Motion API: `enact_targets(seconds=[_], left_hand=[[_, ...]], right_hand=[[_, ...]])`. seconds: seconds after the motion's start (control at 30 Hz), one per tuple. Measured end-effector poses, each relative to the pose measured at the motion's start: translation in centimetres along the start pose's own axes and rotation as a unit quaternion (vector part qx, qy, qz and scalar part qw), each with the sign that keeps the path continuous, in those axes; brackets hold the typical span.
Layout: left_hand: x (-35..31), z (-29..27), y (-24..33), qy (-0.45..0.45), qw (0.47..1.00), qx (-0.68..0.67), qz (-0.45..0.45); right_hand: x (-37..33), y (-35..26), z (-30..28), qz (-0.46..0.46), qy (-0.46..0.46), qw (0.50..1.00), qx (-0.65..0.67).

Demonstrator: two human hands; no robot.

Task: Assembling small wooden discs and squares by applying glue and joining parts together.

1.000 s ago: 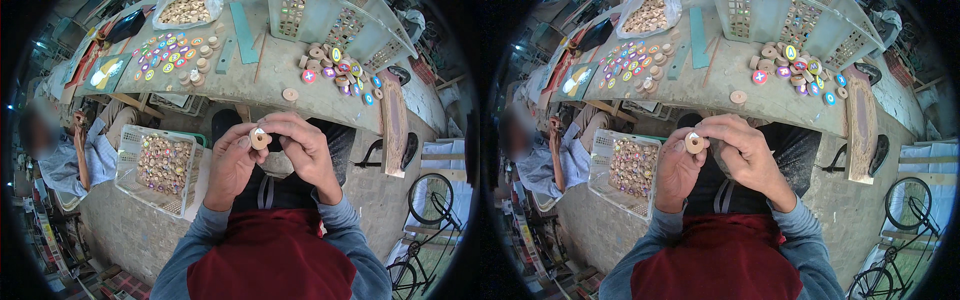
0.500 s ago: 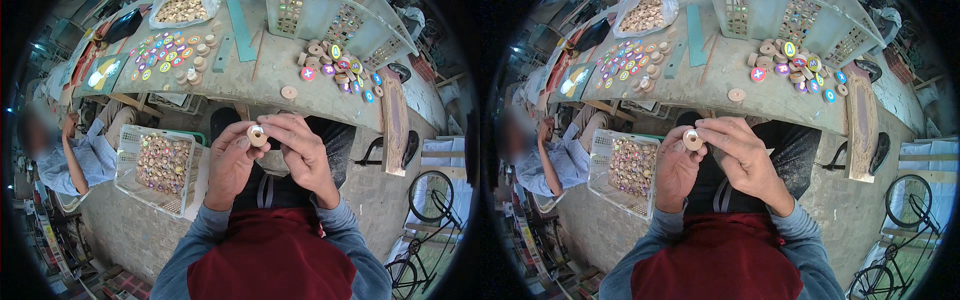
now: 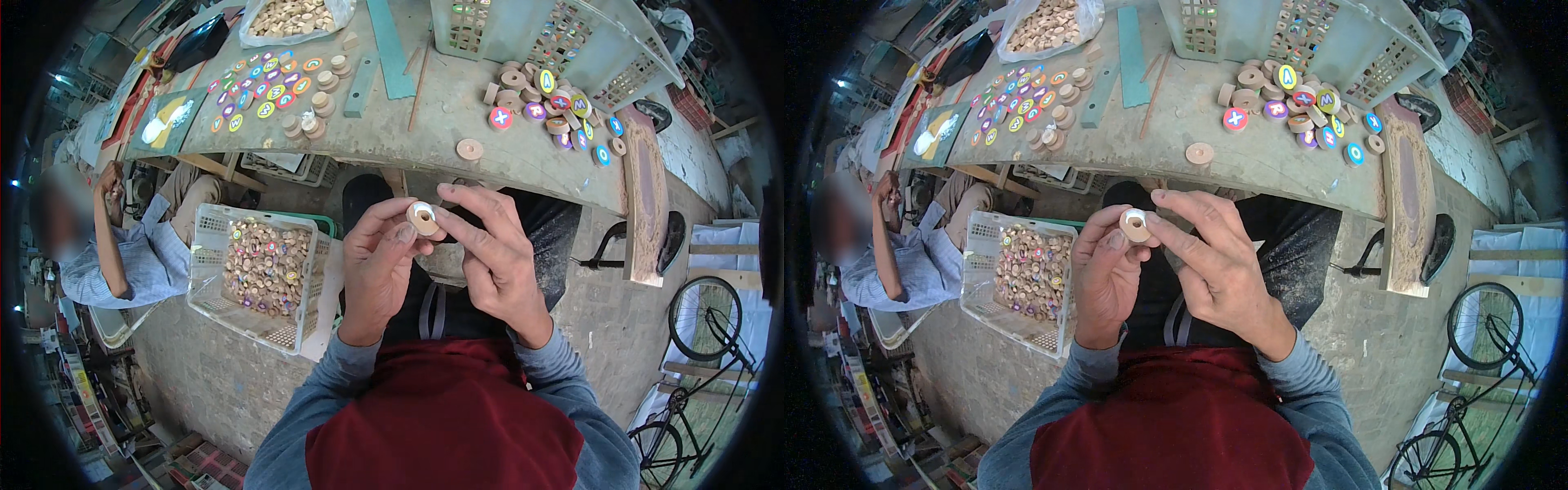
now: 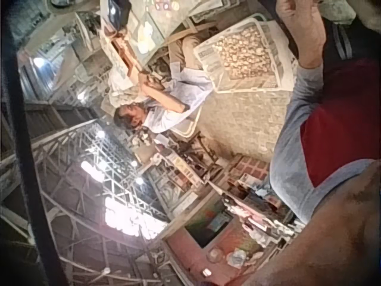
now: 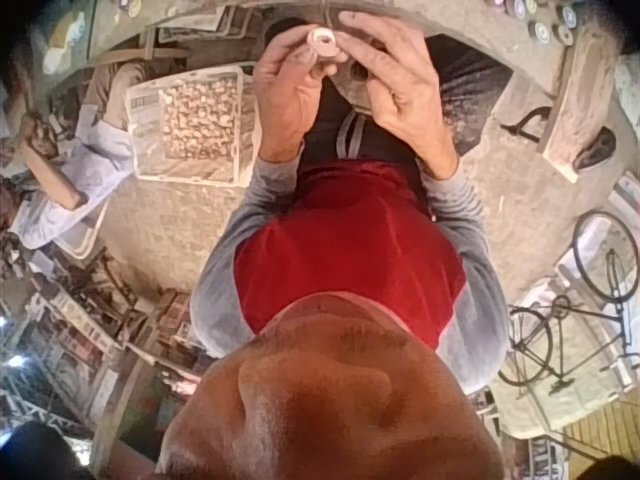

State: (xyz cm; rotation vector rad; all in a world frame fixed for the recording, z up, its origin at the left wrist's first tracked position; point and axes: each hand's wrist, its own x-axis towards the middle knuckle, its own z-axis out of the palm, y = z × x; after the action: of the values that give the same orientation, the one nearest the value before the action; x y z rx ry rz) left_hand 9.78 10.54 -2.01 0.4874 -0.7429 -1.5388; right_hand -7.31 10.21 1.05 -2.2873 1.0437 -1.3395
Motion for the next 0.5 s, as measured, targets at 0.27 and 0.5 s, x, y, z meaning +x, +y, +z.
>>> enact_targets(seconds=[0.27, 0.5], left_hand=[[-0.2, 0.6, -0.3, 0.046, 0.995, 0.074, 0.056], [-0.7, 0.4, -1.3, 0.043, 0.974, 0.173, 0.137]], right_hand=[[-0.3, -0.1, 0.4, -0.009, 0.005, 0.999, -0.031], [-0.3, -0.5, 0.4, -0.014, 0.01, 0.999, -0.038]])
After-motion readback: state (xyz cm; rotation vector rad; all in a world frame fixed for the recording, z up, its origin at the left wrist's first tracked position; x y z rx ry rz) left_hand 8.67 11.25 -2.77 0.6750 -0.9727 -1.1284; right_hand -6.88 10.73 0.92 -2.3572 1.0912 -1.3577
